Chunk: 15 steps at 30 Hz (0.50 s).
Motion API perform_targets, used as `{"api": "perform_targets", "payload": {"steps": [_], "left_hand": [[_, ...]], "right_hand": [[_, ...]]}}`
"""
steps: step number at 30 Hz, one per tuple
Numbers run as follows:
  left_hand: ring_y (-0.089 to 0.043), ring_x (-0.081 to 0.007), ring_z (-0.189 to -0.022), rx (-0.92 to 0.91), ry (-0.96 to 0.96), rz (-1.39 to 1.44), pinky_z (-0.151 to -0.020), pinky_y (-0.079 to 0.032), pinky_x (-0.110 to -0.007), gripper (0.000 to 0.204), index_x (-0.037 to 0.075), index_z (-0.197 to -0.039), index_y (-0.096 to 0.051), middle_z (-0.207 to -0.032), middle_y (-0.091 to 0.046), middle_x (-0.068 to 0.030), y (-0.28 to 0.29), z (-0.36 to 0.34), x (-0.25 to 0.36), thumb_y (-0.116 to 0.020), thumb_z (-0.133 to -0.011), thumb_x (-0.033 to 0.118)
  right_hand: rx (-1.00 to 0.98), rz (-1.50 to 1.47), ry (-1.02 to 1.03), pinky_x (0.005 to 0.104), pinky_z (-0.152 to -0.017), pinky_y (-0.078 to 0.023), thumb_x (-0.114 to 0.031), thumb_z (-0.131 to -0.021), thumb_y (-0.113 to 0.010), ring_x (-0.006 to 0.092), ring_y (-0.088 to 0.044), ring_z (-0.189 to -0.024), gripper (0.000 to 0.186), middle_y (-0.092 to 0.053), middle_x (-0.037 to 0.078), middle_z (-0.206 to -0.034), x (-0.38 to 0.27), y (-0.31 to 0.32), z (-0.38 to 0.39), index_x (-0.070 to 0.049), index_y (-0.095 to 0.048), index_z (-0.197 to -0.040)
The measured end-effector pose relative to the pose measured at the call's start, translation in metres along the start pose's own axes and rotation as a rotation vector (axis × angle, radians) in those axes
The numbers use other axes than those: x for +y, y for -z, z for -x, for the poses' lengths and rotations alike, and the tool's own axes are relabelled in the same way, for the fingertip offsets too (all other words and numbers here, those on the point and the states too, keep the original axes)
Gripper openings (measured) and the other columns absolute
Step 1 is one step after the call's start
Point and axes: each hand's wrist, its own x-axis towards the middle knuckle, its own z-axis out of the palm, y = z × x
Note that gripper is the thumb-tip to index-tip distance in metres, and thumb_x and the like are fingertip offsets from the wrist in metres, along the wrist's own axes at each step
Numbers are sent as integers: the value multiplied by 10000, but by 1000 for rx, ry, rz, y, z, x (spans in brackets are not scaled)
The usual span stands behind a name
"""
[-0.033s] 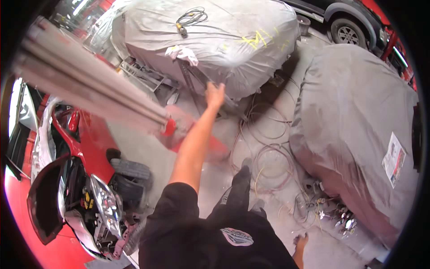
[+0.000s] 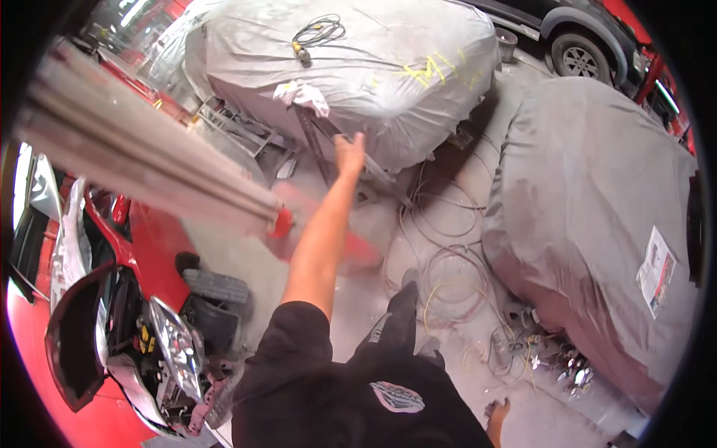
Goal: The person cleans various automotive parts and equipment using a cloth, then handles a large plastic sheet near a vehicle.
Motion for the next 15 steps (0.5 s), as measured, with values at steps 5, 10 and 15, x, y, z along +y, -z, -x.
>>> {"api": "perform_targets", "payload": {"steps": [5,10,15], "left_hand": [[-686,-381,-819,118,675,356,-689,-579,-520,746,-143,-1268,-434,-1097,-624,-273,1,-132,26,-711,-843,403],[-697,-295,-691,342,699,565,-527,-546,-443,346,-122,-1036,-619,-921,-690,-213,-20,-209,-22,-667,-836,156],[-706,-334,-824,321,307,80,-766,-530,-425,216,-21,-903,-727,-926,-718,-210,-19,-204,-57,-695,-777,151]], "right_hand": [[-48,164,-148,319,-434,-479,-48,-869,-556,220,-621,-563,656,-632,132,-792,-22,-64,89,-89,-295,-1469],[-258,290,167,283,-488,-492,-54,-864,-584,171,-628,-596,620,-645,113,-777,-124,-165,93,-53,-357,-1442],[-350,406,518,270,-558,-504,-75,-890,-579,143,-611,-633,531,-632,78,-777,-272,-245,103,-19,-430,-1396]]}}
